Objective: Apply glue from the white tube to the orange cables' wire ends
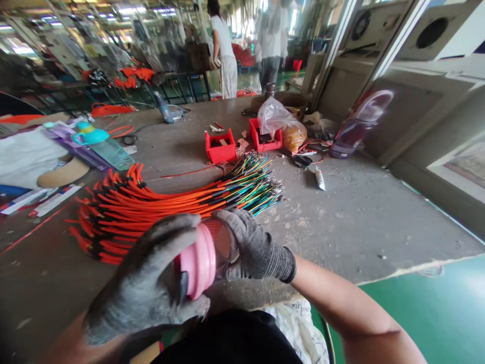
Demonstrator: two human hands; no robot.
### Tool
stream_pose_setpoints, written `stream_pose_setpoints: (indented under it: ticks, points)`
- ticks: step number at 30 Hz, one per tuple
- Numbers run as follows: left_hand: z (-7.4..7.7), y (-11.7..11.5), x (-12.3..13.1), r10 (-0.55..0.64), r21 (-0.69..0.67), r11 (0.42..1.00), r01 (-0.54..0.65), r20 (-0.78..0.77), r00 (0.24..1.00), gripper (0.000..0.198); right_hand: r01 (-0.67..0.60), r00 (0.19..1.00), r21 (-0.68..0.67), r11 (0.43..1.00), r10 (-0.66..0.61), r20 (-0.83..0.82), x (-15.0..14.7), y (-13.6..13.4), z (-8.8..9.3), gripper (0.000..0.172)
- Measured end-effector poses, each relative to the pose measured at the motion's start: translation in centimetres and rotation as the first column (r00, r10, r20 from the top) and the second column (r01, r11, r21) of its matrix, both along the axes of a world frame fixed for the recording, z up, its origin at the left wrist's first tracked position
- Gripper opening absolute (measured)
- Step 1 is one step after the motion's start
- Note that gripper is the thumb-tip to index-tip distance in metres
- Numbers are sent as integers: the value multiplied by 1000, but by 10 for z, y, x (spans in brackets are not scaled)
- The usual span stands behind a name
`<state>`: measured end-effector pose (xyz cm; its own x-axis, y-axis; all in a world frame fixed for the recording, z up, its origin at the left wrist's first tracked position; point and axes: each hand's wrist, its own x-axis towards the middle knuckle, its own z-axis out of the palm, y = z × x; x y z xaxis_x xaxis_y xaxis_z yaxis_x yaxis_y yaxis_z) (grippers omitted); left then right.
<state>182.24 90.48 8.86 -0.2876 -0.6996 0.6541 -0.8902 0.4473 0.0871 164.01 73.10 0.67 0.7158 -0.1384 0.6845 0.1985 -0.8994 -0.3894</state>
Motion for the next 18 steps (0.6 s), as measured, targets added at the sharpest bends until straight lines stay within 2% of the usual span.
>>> stream_pose_setpoints:
  ticks: [3, 7, 9, 12, 14, 15, 18]
  points:
    - [1, -18, -11, -3, 109, 994, -7, 94, 996, 83, -43, 999, 60, 997, 43, -3, -3, 1, -12, 110]
    - [-5, -34, -18, -9, 195, 981, -17, 133, 991, 79, -88, 996, 177, 980, 91, -9, -7, -4, -29, 107]
    - [-10, -42, -20, -18, 226, 974, -20, 162, 987, 82, -105, 994, 213, 971, 111, -17, -8, -9, -39, 109]
    - [-16, -55, -19, -14, 169, 985, -19, 192, 981, 104, -115, 993, 274, 955, 117, 9, -10, -21, -52, 113]
    - [-20, -61, -16, 19, 68, 997, -27, 118, 993, 114, -110, 994, 336, 935, 104, 34, -14, -35, -58, 113]
    - [-23, -62, -12, 40, 16, 999, -40, 50, 998, 113, -99, 995, 365, 926, 92, 38, -16, -44, -59, 113]
    - [-36, -61, 5, 114, -22, 993, -118, -131, 985, 90, 32, 998, 408, 912, -54, 43, -27, -87, -57, 110]
